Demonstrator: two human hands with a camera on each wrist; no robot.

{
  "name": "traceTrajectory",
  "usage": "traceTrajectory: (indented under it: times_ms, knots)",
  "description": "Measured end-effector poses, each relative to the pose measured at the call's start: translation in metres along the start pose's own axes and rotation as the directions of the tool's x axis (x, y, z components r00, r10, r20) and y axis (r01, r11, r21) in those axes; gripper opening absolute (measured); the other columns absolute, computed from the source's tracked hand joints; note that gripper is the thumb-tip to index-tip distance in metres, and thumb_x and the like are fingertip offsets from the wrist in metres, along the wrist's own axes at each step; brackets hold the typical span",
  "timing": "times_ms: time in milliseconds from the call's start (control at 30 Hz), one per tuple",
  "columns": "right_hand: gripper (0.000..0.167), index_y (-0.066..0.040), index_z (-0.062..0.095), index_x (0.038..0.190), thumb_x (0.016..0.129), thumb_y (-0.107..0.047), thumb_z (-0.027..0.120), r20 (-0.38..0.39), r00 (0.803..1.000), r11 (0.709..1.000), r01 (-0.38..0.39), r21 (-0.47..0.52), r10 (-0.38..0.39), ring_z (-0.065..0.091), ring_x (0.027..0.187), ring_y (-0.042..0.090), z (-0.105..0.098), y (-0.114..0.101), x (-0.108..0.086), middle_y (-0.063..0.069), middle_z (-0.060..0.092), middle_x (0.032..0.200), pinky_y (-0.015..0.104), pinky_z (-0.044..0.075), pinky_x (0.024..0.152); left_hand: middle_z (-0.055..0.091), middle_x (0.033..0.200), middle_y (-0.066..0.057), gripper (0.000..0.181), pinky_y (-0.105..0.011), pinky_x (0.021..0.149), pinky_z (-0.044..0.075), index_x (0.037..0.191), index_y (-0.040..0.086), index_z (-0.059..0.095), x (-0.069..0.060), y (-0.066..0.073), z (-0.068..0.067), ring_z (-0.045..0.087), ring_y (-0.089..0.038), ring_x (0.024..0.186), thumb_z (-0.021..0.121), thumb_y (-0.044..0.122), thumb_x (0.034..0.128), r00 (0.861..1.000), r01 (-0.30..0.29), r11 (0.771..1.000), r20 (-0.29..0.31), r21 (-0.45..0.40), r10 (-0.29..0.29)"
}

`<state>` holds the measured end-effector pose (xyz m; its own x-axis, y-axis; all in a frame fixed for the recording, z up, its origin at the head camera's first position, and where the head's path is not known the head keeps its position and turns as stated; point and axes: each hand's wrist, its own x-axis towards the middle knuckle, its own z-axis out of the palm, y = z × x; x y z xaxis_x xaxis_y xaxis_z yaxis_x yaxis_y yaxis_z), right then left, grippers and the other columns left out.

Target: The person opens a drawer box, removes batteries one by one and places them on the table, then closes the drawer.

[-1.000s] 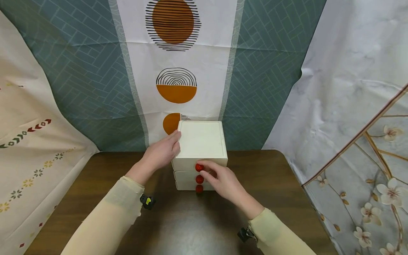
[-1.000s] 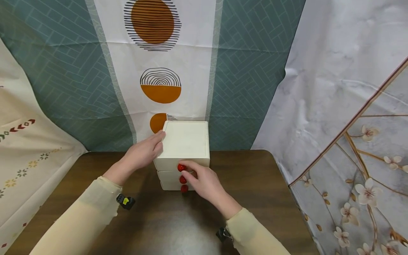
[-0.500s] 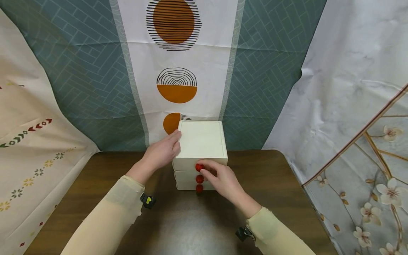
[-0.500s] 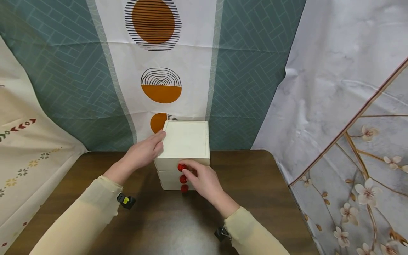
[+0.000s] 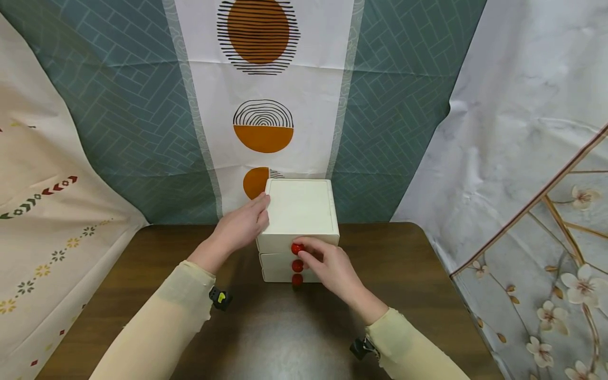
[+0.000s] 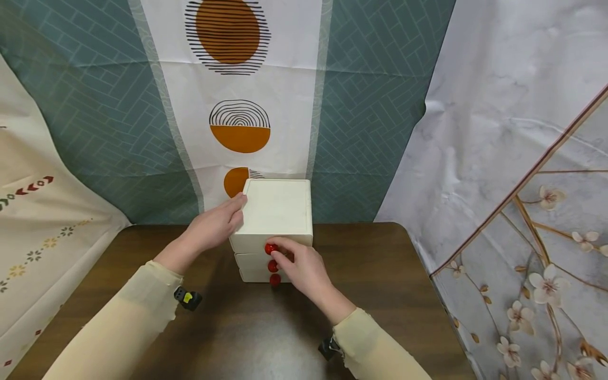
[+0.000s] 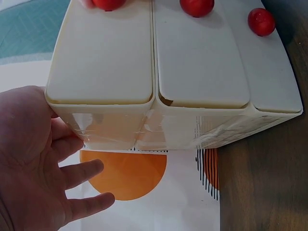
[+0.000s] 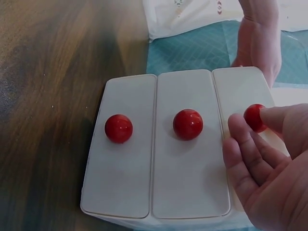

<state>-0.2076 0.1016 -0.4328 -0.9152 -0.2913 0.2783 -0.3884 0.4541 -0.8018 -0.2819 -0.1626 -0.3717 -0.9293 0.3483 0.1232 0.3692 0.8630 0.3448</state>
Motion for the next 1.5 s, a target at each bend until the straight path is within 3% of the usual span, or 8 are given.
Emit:
traceTrajectory:
  times_ms: [200,367,467,633,733,867,1133,1500]
  knots:
    - [0.031,-0.033,0.078,0.138,0.107,-0.028,0.076,-0.019,1.0,1.0,-0.006,-0.027,0.005,0.076,0.085,0.009,0.001,-0.003,-0.001,-0.013,0.08,0.116,0.032,0.057,0.072,0.03,0.179,-0.014,0.062,-0.054,0.129,0.035,0.173,0.005,0.035,-0.001,-0.001,0.0,0.038,-0.033,0.161,0.035,0.03,0.1166,1.0,-0.01,1.0,-0.007,0.004,0.01]
    - [0.034,-0.033,0.078,0.14,0.106,-0.027,0.077,-0.068,0.994,0.981,0.071,-0.179,-0.084,0.06,0.064,0.005,0.004,-0.003,-0.003,-0.013,0.081,0.112,0.029,0.048,0.057,0.03,0.179,-0.014,0.061,-0.054,0.129,0.035,0.173,0.005,0.035,0.0,-0.003,0.001,0.038,-0.033,0.161,0.035,0.03,0.1167,1.0,-0.014,1.0,-0.011,0.0,0.014]
    - [0.038,-0.028,0.079,0.14,0.103,-0.024,0.082,-0.095,0.972,0.927,0.17,-0.335,-0.213,0.059,0.061,0.005,0.006,-0.001,-0.004,-0.008,0.083,0.116,0.026,0.047,0.053,0.03,0.179,-0.014,0.061,-0.054,0.129,0.035,0.172,0.005,0.035,-0.001,-0.003,0.0,0.038,-0.033,0.161,0.035,0.03,0.1168,1.0,-0.013,1.0,-0.012,0.001,0.013]
    - [0.043,-0.023,0.081,0.137,0.095,-0.021,0.09,-0.114,0.901,0.784,0.295,-0.547,-0.418,0.07,0.07,0.004,0.01,0.003,-0.003,-0.006,0.084,0.102,0.022,0.051,0.054,0.03,0.179,-0.015,0.061,-0.053,0.129,0.034,0.172,0.004,0.035,0.0,-0.003,0.001,0.038,-0.033,0.161,0.035,0.03,0.1166,1.0,-0.018,1.0,-0.011,-0.002,0.018]
    - [0.043,-0.024,0.082,0.135,0.093,-0.021,0.092,-0.125,0.876,0.747,0.314,-0.586,-0.465,0.068,0.066,0.003,0.012,0.006,-0.003,-0.008,0.082,0.093,0.021,0.048,0.051,0.03,0.179,-0.015,0.062,-0.053,0.129,0.033,0.172,0.004,0.035,0.0,-0.003,0.001,0.038,-0.033,0.161,0.034,0.03,0.1165,1.0,-0.018,1.0,-0.01,-0.006,0.018]
    - [0.044,-0.024,0.082,0.133,0.091,-0.019,0.093,-0.137,0.869,0.747,0.317,-0.584,-0.475,0.065,0.062,0.003,0.013,0.008,-0.002,-0.007,0.082,0.091,0.019,0.044,0.05,0.03,0.179,-0.015,0.062,-0.053,0.129,0.034,0.172,0.004,0.035,0.0,-0.002,0.001,0.038,-0.033,0.161,0.034,0.03,0.1165,1.0,-0.015,1.0,-0.008,-0.005,0.015]
    - [0.042,-0.024,0.082,0.134,0.093,-0.02,0.092,-0.137,0.883,0.772,0.305,-0.557,-0.448,0.066,0.063,0.004,0.012,0.009,-0.001,-0.006,0.083,0.096,0.018,0.044,0.05,0.03,0.179,-0.015,0.062,-0.054,0.129,0.034,0.173,0.004,0.035,-0.002,-0.001,-0.001,0.039,-0.034,0.161,0.036,0.03,0.1167,1.0,-0.014,1.0,-0.006,-0.004,0.014]
    - [0.042,-0.024,0.083,0.133,0.093,-0.019,0.092,-0.139,0.886,0.777,0.301,-0.553,-0.442,0.063,0.061,0.002,0.013,0.01,-0.002,-0.006,0.083,0.097,0.018,0.043,0.05,0.031,0.178,-0.015,0.061,-0.054,0.128,0.036,0.172,0.003,0.036,0.0,-0.001,0.001,0.04,-0.034,0.16,0.035,0.029,0.1167,1.0,-0.016,1.0,-0.012,0.001,0.016]
